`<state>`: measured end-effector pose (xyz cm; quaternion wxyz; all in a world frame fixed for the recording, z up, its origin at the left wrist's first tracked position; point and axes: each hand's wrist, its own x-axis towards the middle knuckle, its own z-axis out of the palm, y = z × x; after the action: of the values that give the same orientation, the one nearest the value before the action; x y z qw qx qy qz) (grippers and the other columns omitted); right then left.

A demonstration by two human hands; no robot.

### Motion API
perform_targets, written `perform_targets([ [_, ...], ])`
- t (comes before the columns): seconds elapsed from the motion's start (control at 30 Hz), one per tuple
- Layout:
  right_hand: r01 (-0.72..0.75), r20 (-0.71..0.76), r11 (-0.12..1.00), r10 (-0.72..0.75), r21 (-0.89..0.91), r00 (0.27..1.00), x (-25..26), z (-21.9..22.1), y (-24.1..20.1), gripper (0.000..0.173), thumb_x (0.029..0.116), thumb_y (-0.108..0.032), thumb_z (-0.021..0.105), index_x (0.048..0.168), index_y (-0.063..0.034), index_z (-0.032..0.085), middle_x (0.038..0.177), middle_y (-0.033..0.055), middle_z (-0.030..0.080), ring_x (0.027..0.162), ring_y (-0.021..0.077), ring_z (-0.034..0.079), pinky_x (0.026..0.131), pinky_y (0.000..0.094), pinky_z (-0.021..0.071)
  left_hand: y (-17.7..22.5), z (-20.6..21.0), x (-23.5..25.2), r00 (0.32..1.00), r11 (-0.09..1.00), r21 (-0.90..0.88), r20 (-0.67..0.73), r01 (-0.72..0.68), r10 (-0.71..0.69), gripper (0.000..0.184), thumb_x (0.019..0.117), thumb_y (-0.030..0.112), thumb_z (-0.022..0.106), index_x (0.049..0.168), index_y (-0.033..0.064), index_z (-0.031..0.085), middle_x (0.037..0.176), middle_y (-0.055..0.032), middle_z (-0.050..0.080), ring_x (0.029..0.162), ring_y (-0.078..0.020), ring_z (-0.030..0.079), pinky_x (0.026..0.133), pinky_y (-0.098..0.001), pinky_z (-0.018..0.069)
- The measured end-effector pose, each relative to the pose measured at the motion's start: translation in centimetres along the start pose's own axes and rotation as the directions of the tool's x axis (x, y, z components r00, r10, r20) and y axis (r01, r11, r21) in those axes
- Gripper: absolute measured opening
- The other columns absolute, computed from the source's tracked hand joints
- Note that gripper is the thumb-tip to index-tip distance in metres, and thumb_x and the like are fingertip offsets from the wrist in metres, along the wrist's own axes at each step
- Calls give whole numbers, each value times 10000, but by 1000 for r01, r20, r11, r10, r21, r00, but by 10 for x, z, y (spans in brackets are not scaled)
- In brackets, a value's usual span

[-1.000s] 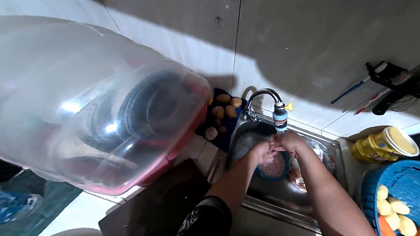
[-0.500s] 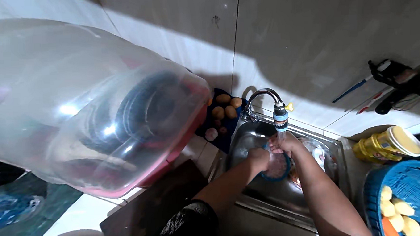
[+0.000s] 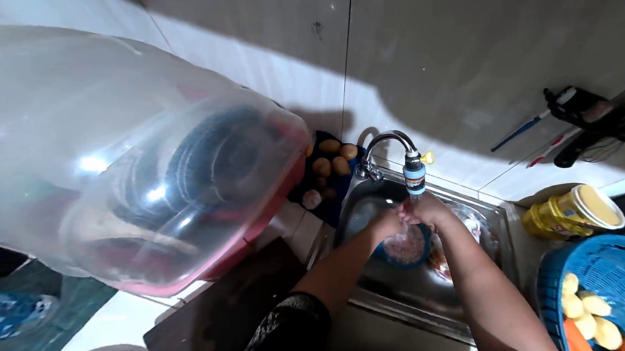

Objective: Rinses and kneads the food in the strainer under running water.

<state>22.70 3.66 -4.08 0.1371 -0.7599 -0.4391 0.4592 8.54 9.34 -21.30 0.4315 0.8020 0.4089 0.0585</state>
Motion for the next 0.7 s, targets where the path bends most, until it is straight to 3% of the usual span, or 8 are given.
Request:
perform_targets([
  [0.1,70,-101,978,-92,-199,991,6,5,2,315,795,-338,813,1052,-183,718,937,18,725,829,156,699,748,421,602,-9,2,5,996,974,-217,-31,73,-82,644,615,622,885,1072,190,742,995,-39,752,912,-229,725,828,-557,614],
  [0.2,63,-231,974,-114,-218,966,24,15,13,472,691,-441,880,1027,-163,701,946,37,721,851,179,701,758,448,605,-15,-4,1,994,917,-386,5,101,-107,620,666,552,895,1119,169,714,1022,-58,739,928,-235,713,836,-538,607],
  [0.37,41,-171,997,-50,-59,984,22,17,12,402,793,-376,840,1100,-163,693,924,23,720,805,141,695,733,382,600,-11,3,-5,997,884,-462,32,75,-68,480,788,502,846,1141,202,721,1008,-25,752,864,-190,737,782,-455,644],
  [0.43,18,-140,1000,-17,10,990,25,16,15,365,834,-333,817,1119,-146,689,914,49,727,774,167,714,694,391,619,-9,-1,-8,991,863,-492,-7,113,-134,359,828,424,804,1094,195,732,986,-23,752,869,-182,734,787,-443,640],
  [0.5,-16,-95,997,23,73,995,23,12,16,314,904,-303,758,1153,-125,684,927,73,735,773,193,732,687,394,634,-11,-11,-6,968,745,-656,-88,121,-234,300,931,365,703,1158,171,728,1027,-46,752,908,-195,737,814,-420,641],
  [0.6,-1,-16,987,4,163,1000,22,14,19,252,988,-275,655,1179,-111,665,880,57,713,750,172,711,675,359,615,-19,-29,4,862,624,-775,-381,-101,-334,368,1045,370,548,1351,170,506,1081,-75,723,876,-212,739,761,-412,650],
  [0.63,2,11,979,-4,204,1000,18,14,17,247,1009,-270,626,1192,-106,652,870,53,703,740,165,702,661,347,606,-20,-35,9,819,626,-757,-472,-187,-326,460,1048,389,549,1439,218,378,1123,-74,705,881,-212,739,758,-415,655],
  [0.7,-25,53,963,11,267,999,12,13,8,255,1037,-270,583,1229,-109,632,904,60,701,773,172,704,682,356,610,-17,-50,15,780,641,-694,-581,-327,-232,491,1062,395,531,1505,341,327,1255,-52,668,953,-236,732,802,-449,650],
])
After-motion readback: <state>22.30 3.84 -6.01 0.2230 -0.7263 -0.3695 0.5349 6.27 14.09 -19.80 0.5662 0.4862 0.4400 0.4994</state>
